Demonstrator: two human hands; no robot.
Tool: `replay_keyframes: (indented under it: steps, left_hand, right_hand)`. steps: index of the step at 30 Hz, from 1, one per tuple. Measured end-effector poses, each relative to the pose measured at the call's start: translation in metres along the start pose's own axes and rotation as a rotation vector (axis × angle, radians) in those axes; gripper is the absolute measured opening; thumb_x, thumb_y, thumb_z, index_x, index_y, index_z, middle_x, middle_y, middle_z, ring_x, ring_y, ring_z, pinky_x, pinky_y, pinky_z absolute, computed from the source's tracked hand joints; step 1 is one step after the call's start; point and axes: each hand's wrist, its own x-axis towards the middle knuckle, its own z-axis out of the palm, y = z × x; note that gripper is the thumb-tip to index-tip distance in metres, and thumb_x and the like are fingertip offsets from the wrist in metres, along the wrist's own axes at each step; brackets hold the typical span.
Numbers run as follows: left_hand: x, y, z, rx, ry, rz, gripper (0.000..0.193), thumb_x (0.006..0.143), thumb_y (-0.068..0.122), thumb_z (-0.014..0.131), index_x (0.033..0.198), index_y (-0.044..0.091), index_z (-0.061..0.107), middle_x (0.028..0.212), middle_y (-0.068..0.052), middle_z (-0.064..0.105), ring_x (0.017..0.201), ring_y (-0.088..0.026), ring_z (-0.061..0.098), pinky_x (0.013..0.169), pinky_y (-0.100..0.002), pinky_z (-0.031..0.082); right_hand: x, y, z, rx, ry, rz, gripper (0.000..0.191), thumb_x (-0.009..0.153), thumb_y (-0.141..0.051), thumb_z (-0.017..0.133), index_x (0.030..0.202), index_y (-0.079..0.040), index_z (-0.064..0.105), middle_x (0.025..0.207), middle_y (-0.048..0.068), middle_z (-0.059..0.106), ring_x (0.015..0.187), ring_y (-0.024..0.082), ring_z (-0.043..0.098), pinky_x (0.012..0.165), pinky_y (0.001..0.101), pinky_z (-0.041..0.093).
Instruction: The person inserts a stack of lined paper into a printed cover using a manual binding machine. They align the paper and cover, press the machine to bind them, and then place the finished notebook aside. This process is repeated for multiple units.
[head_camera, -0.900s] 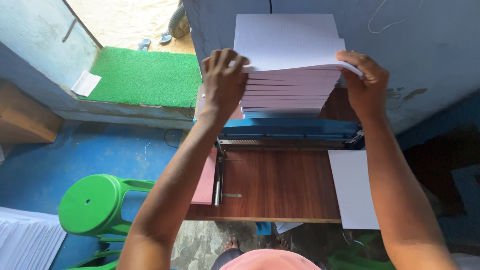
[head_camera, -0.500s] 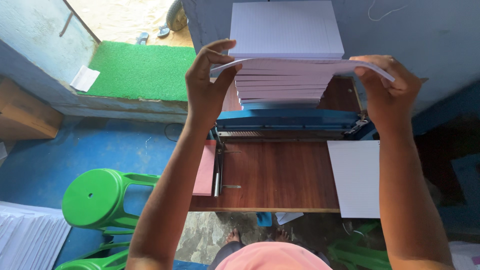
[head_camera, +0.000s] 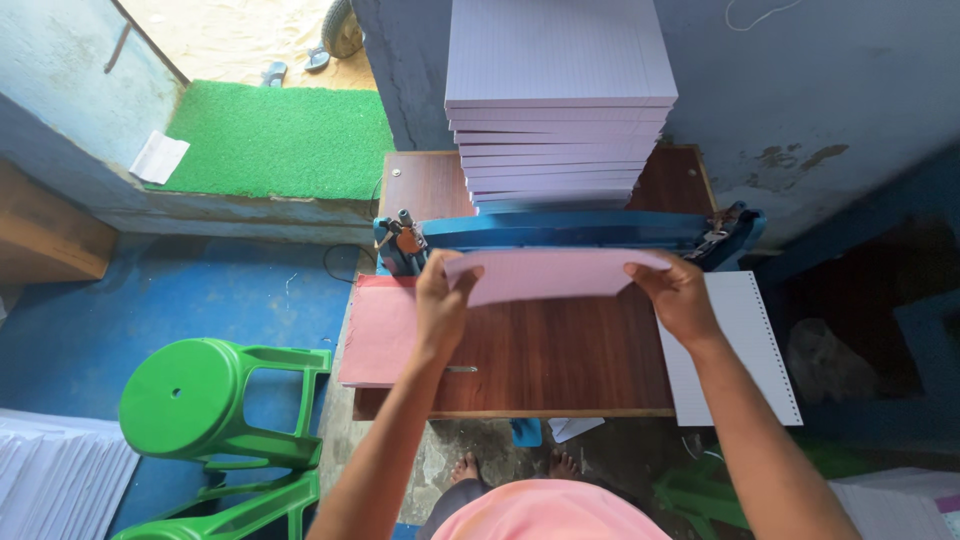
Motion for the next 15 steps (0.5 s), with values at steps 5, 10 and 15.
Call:
replay_keyframes:
  steps: [5, 10, 15]
  left_hand:
    - [-0.022, -0.039, -0.005, 0.057, -0.018, -0.09, 0.012, 0.095, 0.005, 0.073, 0.096, 0.006, 0.062, 0.085, 0.003, 0.06, 0.08, -0.005, 0.052, 0.073, -0.022, 0.045]
    - [-0.03, -0.05, -0.006, 0.056, -0.04, -0.127, 0.013, 0.094, 0.005, 0.074, 0.1, 0.005, 0.063, 0.086, 0.002, 0.061, 0.081, -0.006, 0.054, 0.072, -0.023, 0.045]
    - [-0.035, -0.055, -0.003, -0.024, -0.023, -0.142, 0.026, 0.095, 0.006, 0.068, 0.12, 0.005, 0.061, 0.1, 0.0, 0.065, 0.094, -0.008, 0.06, 0.081, -0.023, 0.049]
  right_hand:
    - [-0.011, 0.022, 0.004, -0.059, -0.006, 0.088, 0.031, 0.097, -0.022, 0.072, 0.122, -0.004, 0.072, 0.107, 0.007, 0.075, 0.1, 0.013, 0.067, 0.088, 0.0255, 0.052]
    - [-0.021, 0.033, 0.006, -0.152, 0.003, 0.152, 0.033, 0.097, -0.024, 0.073, 0.123, -0.003, 0.072, 0.104, 0.008, 0.074, 0.097, 0.013, 0.066, 0.086, 0.0255, 0.051]
    - [-0.022, 0.038, 0.013, 0.071, 0.038, 0.141, 0.047, 0.096, -0.016, 0.073, 0.14, -0.004, 0.063, 0.103, 0.009, 0.063, 0.097, 0.015, 0.059, 0.09, 0.0282, 0.048]
